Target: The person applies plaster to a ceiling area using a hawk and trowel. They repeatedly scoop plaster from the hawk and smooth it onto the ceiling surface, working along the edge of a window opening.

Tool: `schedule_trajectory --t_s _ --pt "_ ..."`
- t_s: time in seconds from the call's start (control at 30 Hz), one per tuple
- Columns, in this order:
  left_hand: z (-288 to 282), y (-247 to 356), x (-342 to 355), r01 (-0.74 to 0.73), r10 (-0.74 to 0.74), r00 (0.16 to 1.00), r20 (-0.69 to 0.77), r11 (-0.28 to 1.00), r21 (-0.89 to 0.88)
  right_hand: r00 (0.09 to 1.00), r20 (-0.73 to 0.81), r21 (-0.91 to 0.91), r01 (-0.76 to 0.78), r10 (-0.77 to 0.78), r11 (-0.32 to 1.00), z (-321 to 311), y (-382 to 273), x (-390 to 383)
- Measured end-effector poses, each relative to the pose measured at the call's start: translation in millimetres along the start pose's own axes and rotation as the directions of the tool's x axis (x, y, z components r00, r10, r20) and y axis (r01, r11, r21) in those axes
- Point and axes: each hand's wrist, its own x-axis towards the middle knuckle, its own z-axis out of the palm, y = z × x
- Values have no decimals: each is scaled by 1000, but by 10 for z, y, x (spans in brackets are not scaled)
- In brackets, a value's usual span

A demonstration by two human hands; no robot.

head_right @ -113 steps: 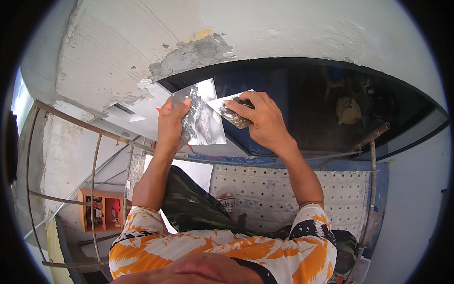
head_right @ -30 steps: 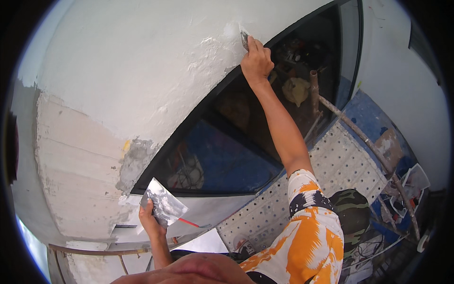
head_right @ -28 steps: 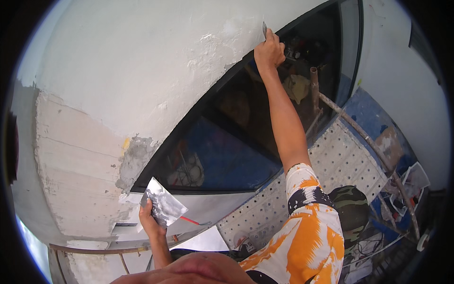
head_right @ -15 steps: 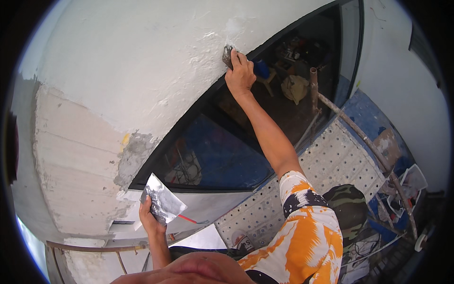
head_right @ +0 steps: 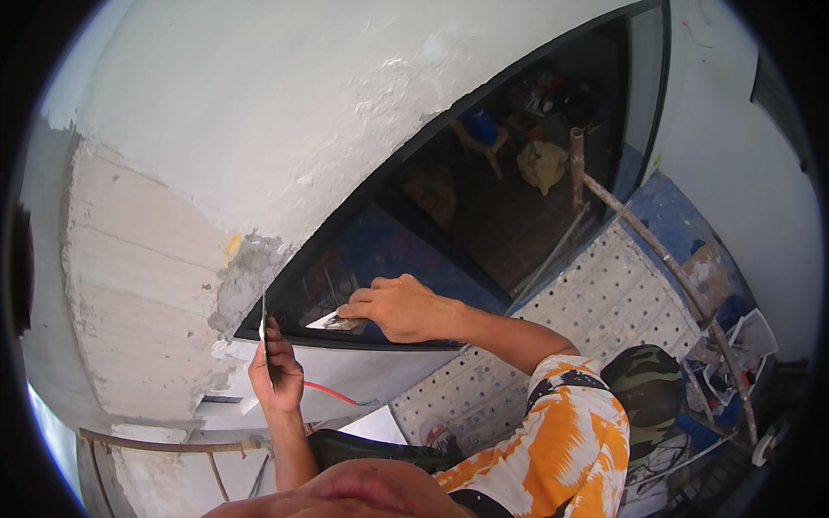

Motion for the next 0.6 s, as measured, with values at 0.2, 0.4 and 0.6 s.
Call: schedule_trajectory --t_s 0.2,0.4,0.6 --pt "-81 148 -250 -115 123 986 -114 991 74 165 -640 718 477 750 507 -905 1608 217" --pt "-180 179 -327 -163 225 958 -175 936 313 -274 -636 532 521 722 667 -2000 2818 339" --pt "-192 182 -334 -152 220 956 -195 938 312 -111 -727 552 493 677 673 -2066 2843 456"
